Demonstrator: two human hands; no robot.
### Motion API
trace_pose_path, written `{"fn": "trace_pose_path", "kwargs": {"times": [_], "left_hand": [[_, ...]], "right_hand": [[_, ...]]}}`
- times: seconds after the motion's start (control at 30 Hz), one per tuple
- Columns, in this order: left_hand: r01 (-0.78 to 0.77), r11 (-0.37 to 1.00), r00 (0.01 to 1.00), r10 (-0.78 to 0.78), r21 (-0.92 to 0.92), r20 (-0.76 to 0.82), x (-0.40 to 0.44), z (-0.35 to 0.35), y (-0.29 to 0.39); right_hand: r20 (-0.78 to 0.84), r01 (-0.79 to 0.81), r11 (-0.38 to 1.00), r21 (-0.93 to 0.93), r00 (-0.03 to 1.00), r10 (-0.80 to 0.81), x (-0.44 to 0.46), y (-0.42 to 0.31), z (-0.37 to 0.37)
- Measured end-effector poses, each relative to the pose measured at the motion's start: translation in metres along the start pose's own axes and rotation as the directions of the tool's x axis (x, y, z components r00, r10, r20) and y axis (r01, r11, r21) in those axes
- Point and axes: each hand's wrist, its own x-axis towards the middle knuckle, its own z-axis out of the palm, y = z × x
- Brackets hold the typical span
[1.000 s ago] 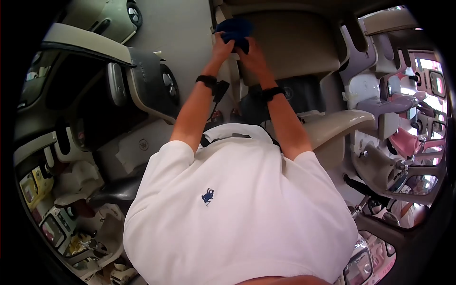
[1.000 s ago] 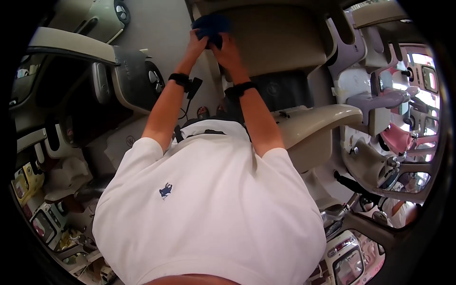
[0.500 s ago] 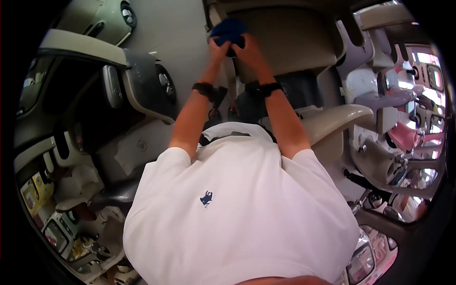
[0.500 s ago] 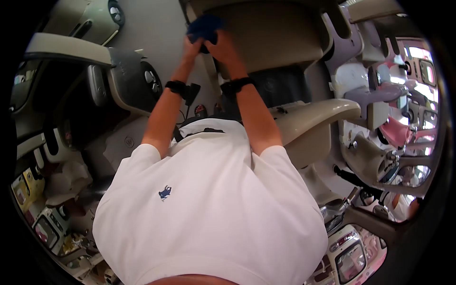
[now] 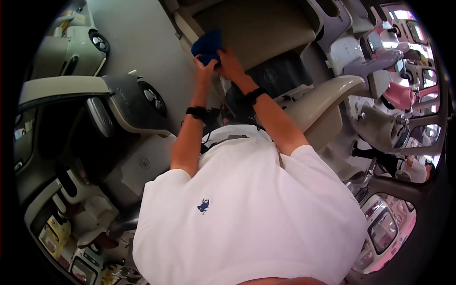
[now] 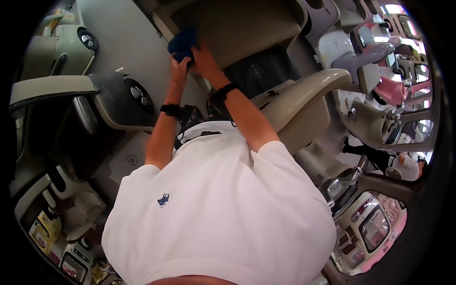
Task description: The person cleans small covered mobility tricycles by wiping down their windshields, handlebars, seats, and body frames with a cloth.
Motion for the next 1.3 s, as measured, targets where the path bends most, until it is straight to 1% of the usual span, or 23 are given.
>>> {"fn": "trace_pose_path", "kwargs": {"times": [0.07, 0.13, 0.2, 0.23, 0.27, 0.3, 0.37, 0.43, 0.5, 0.57, 0.67, 0.7, 0.77, 0.83, 0.87, 0.93, 1.0, 1.07, 1.1, 1.17, 1.2, 1.27, 1.3], "left_hand": [[-0.138, 0.986, 0.987, 0.145, 0.099, -0.076, 0.0, 0.006, -0.006], [-0.174, 0.981, 0.982, 0.18, 0.09, -0.063, 0.003, 0.012, 0.018], [-0.215, 0.974, 0.974, 0.22, 0.076, -0.056, 0.029, 0.002, 0.025], [-0.333, 0.928, 0.941, 0.339, 0.165, -0.008, 0.062, -0.014, 0.017], [-0.446, 0.861, 0.893, 0.448, 0.247, 0.051, 0.079, -0.021, 0.011], [-0.445, 0.861, 0.893, 0.446, 0.245, 0.056, 0.068, -0.017, 0.029], [-0.07, 0.988, 0.998, 0.068, 0.14, 0.016, 0.055, -0.013, 0.065], [-0.09, 0.98, 0.996, 0.09, 0.175, 0.005, 0.062, -0.017, 0.056], [-0.108, 0.971, 0.994, 0.113, 0.211, -0.011, 0.058, -0.018, 0.05], [-0.068, 0.995, 0.998, 0.068, 0.07, 0.006, 0.044, -0.021, 0.04], [0.042, 0.997, 0.999, -0.042, 0.057, 0.002, 0.049, -0.036, 0.006], [0.039, 0.997, 0.999, -0.038, 0.061, -0.01, 0.048, -0.041, -0.003], [0.134, 0.988, 0.987, -0.126, -0.082, 0.102, 0.044, -0.044, -0.016], [0.1, 0.983, 0.993, -0.089, -0.157, 0.078, 0.029, -0.035, -0.014], [0.075, 0.97, 0.996, -0.06, -0.23, 0.07, 0.026, -0.035, -0.016], [0.083, 0.971, 0.99, -0.055, -0.224, 0.131, 0.038, -0.033, -0.009], [0.094, 0.971, 0.98, -0.051, -0.221, 0.192, 0.051, -0.032, -0.003], [-0.006, 0.993, 1.0, 0.003, 0.12, 0.024, 0.058, -0.033, 0.01], [-0.01, 0.992, 1.0, 0.008, 0.122, 0.019, 0.057, -0.033, 0.018], [-0.023, 0.966, 0.999, 0.033, 0.257, -0.034, 0.053, -0.033, 0.022], [-0.022, 0.967, 0.999, 0.032, 0.254, -0.033, 0.053, -0.033, 0.02], [0.145, 0.989, 0.989, -0.145, 0.04, 0.004, 0.042, -0.036, 0.016], [0.151, 0.988, 0.989, -0.151, 0.046, 0.002, 0.038, -0.035, 0.016]], "right_hand": [[0.019, -0.022, 1.0, 0.005, 1.0, 0.022, -0.002, 0.002, 0.004], [-0.055, 0.009, 0.983, 0.183, 0.999, 0.001, 0.006, -0.011, -0.006], [-0.117, 0.065, 0.985, 0.161, 0.992, -0.046, 0.023, -0.025, -0.011], [-0.173, 0.124, 0.982, 0.14, 0.98, -0.099, 0.029, -0.03, -0.012], [-0.173, 0.118, 0.983, 0.138, 0.98, -0.093, 0.036, -0.033, -0.011], [-0.128, 0.111, 0.991, 0.08, 0.987, -0.1, 0.045, -0.033, -0.009], [-0.092, 0.102, 0.995, 0.017, 0.991, -0.1, 0.054, -0.034, -0.009], [-0.07, 0.034, 0.998, -0.049, 0.997, -0.037, 0.053, -0.034, -0.012], [-0.108, 0.045, 0.997, -0.061, 0.993, -0.052, 0.046, -0.031, -0.009], [-0.14, 0.064, 0.996, -0.069, 0.987, -0.073, 0.041, -0.031, -0.01], [-0.044, 0.02, 0.999, 0.027, 0.999, -0.018, 0.028, -0.04, -0.018], [0.005, -0.016, 1.0, -0.009, 1.0, 0.016, 0.022, -0.042, -0.017], [0.059, -0.037, 0.999, -0.037, 0.998, 0.039, 0.013, -0.05, -0.014], [0.014, 0.004, 0.966, -0.26, 1.0, -0.001, 0.01, -0.056, -0.008], [0.014, 0.008, 0.967, -0.255, 1.0, -0.005, 0.016, -0.057, -0.006], [0.08, 0.028, 0.928, -0.372, 0.997, 0.002, 0.026, -0.054, -0.005], [0.059, 0.024, 0.932, -0.362, 0.998, -0.002, 0.025, -0.056, -0.008], [0.04, 0.028, 0.938, -0.345, 0.999, -0.014, 0.019, -0.058, -0.004], [0.028, -0.017, 0.948, -0.319, 0.999, 0.027, 0.014, -0.058, 0.0], [0.018, -0.063, 0.955, -0.289, 0.997, 0.071, 0.011, -0.062, 0.006], [0.031, -0.066, 0.951, -0.301, 0.996, 0.078, 0.011, -0.063, 0.003], [0.053, -0.073, 0.948, -0.311, 0.994, 0.094, 0.005, -0.061, 0.002], [0.042, -0.073, 0.948, -0.309, 0.995, 0.09, 0.007, -0.058, 0.004]]}}
